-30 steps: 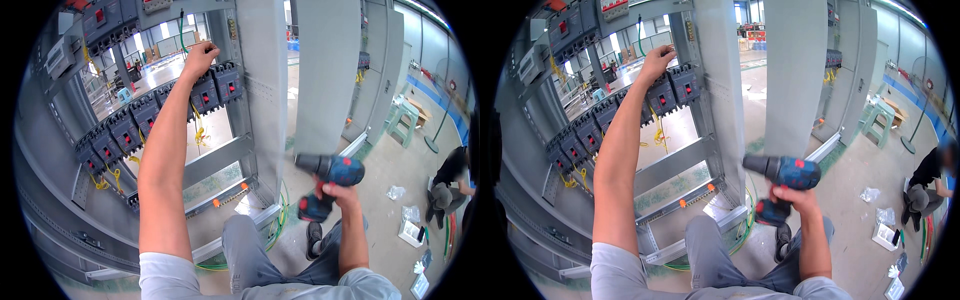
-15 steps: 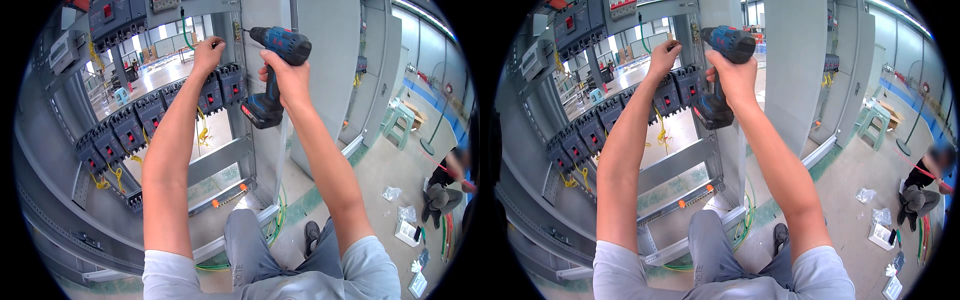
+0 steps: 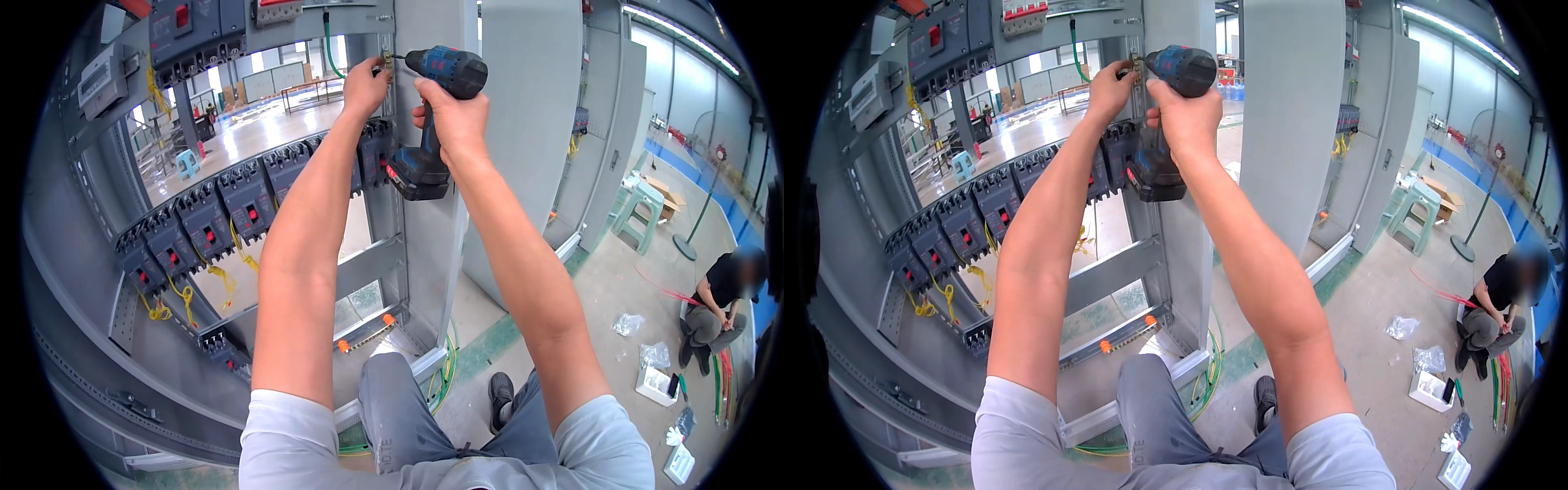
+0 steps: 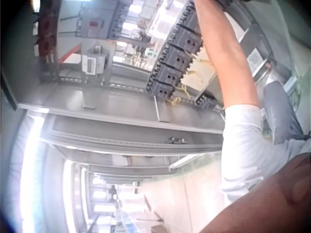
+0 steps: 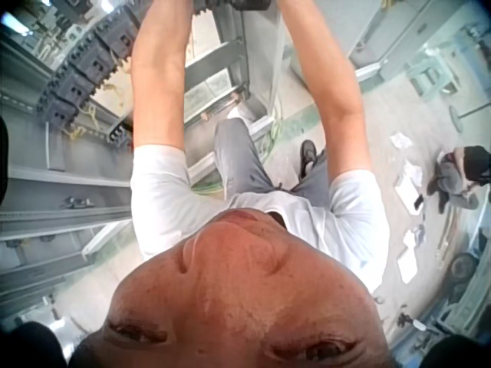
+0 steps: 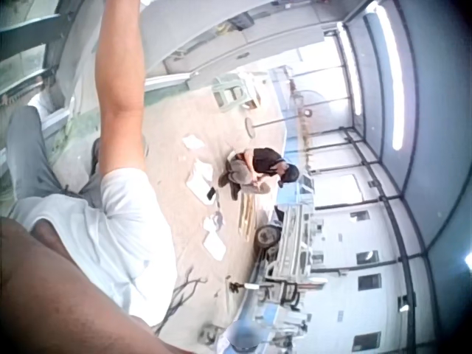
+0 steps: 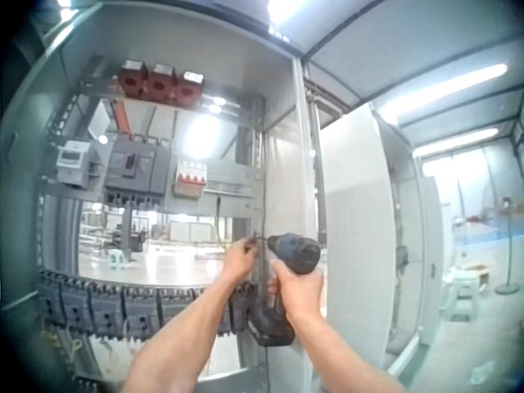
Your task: The person sits on the floor and installs electrical wiring into a large metal panel. They use a cordless drill to secure wires and components, handling yellow and green cables to connect them to the internal busbars and terminals.
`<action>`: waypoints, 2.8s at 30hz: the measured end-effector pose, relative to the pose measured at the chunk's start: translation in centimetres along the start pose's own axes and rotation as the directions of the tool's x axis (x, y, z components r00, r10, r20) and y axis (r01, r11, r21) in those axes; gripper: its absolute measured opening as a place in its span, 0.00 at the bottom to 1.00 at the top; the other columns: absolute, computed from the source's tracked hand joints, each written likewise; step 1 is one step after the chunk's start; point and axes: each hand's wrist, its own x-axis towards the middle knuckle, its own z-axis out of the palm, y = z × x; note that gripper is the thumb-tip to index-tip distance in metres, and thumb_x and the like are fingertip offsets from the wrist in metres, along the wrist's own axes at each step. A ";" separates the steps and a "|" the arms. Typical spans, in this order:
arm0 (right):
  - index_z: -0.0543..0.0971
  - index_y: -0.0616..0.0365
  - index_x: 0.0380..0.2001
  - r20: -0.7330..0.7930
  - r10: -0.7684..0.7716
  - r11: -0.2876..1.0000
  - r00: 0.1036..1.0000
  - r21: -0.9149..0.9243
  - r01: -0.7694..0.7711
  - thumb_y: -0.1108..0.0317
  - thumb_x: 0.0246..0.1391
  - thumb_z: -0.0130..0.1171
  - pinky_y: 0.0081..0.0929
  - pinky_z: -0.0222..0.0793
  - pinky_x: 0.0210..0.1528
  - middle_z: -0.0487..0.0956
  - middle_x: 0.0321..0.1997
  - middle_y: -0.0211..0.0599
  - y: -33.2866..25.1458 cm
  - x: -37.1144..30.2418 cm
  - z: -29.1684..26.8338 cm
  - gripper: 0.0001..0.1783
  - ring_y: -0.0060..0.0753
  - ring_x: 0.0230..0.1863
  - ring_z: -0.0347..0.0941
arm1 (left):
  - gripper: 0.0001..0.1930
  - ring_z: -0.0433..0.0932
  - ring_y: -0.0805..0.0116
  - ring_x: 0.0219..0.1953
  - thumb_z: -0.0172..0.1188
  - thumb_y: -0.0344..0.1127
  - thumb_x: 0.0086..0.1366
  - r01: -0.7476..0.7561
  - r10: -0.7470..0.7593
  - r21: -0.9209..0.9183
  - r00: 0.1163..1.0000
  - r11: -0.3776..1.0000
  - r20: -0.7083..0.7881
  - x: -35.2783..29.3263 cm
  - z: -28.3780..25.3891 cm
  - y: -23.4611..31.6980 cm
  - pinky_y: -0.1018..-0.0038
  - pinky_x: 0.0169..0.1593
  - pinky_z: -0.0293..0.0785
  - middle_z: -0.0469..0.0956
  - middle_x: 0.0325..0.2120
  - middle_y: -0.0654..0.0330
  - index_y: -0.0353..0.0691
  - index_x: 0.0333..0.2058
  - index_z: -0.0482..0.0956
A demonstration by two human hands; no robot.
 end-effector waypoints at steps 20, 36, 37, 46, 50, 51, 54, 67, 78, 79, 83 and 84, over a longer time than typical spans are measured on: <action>0.81 0.65 0.28 -0.006 0.041 0.999 0.999 -0.019 -0.041 0.75 0.48 0.65 0.27 0.74 0.19 0.79 0.24 0.33 0.5 1.1 1.2 0.05 0.27 0.17 0.75 | 0.26 0.84 0.46 0.48 0.69 0.40 0.60 -0.021 0.019 -0.144 1.000 0.989 -0.015 0.9 1.0 -1.7 0.61 0.54 0.77 0.84 0.44 0.41 0.37 0.56 0.81; 0.80 0.64 0.31 0.022 0.026 0.999 0.999 -0.047 -0.025 0.73 0.50 0.66 0.26 0.73 0.20 0.79 0.25 0.31 0.8 0.1 -0.2 0.07 0.25 0.18 0.74 | 0.20 0.83 0.47 0.48 0.66 0.35 0.62 -0.139 0.135 -0.022 0.983 0.990 -0.125 0.7 1.9 -0.1 0.61 0.53 0.78 0.84 0.45 0.47 0.44 0.54 0.83; 0.80 0.64 0.31 0.020 0.023 0.999 1.000 -0.050 -0.022 0.73 0.50 0.67 0.26 0.73 0.20 0.79 0.25 0.31 0.9 0.2 -0.3 0.07 0.25 0.18 0.74 | 0.19 0.84 0.47 0.47 0.66 0.35 0.61 -0.120 0.115 -0.043 0.987 0.992 -0.115 0.9 1.8 -0.1 0.62 0.53 0.78 0.85 0.44 0.47 0.44 0.53 0.83; 0.81 0.63 0.30 0.003 -0.013 1.000 1.000 -0.018 0.013 0.73 0.50 0.68 0.27 0.70 0.20 0.78 0.23 0.31 2.3 -0.2 0.1 0.06 0.24 0.17 0.73 | 0.16 0.84 0.70 0.30 0.65 0.31 0.64 -0.102 0.092 -0.190 0.994 0.976 -0.057 2.9 1.5 -2.0 0.72 0.37 0.80 0.86 0.33 0.54 0.38 0.50 0.84; 0.81 0.64 0.31 0.012 -0.017 1.000 1.000 -0.006 0.017 0.74 0.50 0.68 0.27 0.70 0.20 0.79 0.23 0.31 3.4 0.2 -0.1 0.06 0.25 0.16 0.72 | 0.14 0.84 0.71 0.29 0.64 0.29 0.64 0.032 -0.020 -0.274 0.999 0.961 0.045 3.0 1.6 -1.8 0.73 0.35 0.80 0.86 0.33 0.55 0.37 0.49 0.84; 0.81 0.64 0.31 0.011 -0.012 1.000 1.000 0.003 0.012 0.74 0.50 0.68 0.27 0.70 0.20 0.79 0.23 0.31 3.5 0.1 -0.2 0.06 0.25 0.16 0.72 | 0.15 0.84 0.71 0.29 0.63 0.28 0.65 0.001 0.013 -0.231 0.998 0.973 0.058 3.1 1.5 -1.5 0.74 0.35 0.80 0.86 0.34 0.55 0.37 0.50 0.84; 0.80 0.64 0.31 0.006 -0.004 1.000 1.000 0.005 0.004 0.74 0.51 0.68 0.27 0.70 0.20 0.79 0.24 0.31 3.5 0.1 -0.2 0.07 0.25 0.17 0.73 | 0.15 0.84 0.70 0.30 0.62 0.28 0.65 -0.037 0.052 -0.146 0.994 0.989 0.097 3.2 1.0 -0.8 0.74 0.35 0.80 0.86 0.37 0.54 0.35 0.51 0.83; 0.78 0.63 0.43 0.122 0.142 0.928 0.982 0.328 -0.176 0.66 0.54 0.67 0.30 0.75 0.28 0.81 0.36 0.40 1.8 -8.3 -8.5 0.16 0.28 0.25 0.76 | 0.17 0.81 0.74 0.36 0.63 0.30 0.69 0.179 0.073 -0.535 0.907 0.826 0.416 -4.3 -8.6 4.1 0.75 0.43 0.82 0.82 0.36 0.62 0.34 0.55 0.81; 0.79 0.64 0.41 0.255 0.201 0.825 0.946 0.477 -0.304 0.66 0.55 0.66 0.31 0.75 0.28 0.81 0.36 0.39 3.4 -10.1 -8.0 0.14 0.28 0.25 0.76 | 0.18 0.80 0.74 0.36 0.64 0.32 0.70 0.188 0.079 -0.551 0.902 0.813 0.424 -5.8 -11.9 4.9 0.73 0.47 0.82 0.81 0.35 0.63 0.33 0.56 0.80; 0.79 0.63 0.41 0.258 0.204 0.815 0.944 0.489 -0.310 0.66 0.55 0.65 0.31 0.75 0.28 0.81 0.36 0.39 3.5 -10.1 -8.0 0.14 0.28 0.25 0.76 | 0.18 0.80 0.74 0.36 0.64 0.32 0.70 0.191 0.075 -0.549 0.903 0.814 0.424 -5.7 -12.0 5.0 0.73 0.47 0.82 0.81 0.35 0.63 0.33 0.56 0.80; 0.75 0.63 0.47 0.286 0.226 0.808 0.931 0.479 -0.343 0.63 0.56 0.64 0.29 0.74 0.30 0.79 0.40 0.40 3.7 -10.3 -8.2 0.19 0.27 0.27 0.74 | 0.20 0.79 0.74 0.38 0.63 0.31 0.69 0.220 0.046 -0.544 0.901 0.810 0.432 -5.9 -12.7 4.8 0.73 0.47 0.80 0.81 0.38 0.62 0.31 0.59 0.78; 0.75 0.63 0.47 0.294 0.226 0.804 0.929 0.482 -0.348 0.63 0.56 0.64 0.29 0.74 0.30 0.79 0.40 0.40 3.8 -10.2 -8.2 0.20 0.26 0.27 0.74 | 0.20 0.79 0.74 0.38 0.63 0.31 0.70 0.220 0.051 -0.542 0.897 0.811 0.439 -6.0 -12.9 4.9 0.73 0.47 0.80 0.81 0.38 0.62 0.31 0.59 0.78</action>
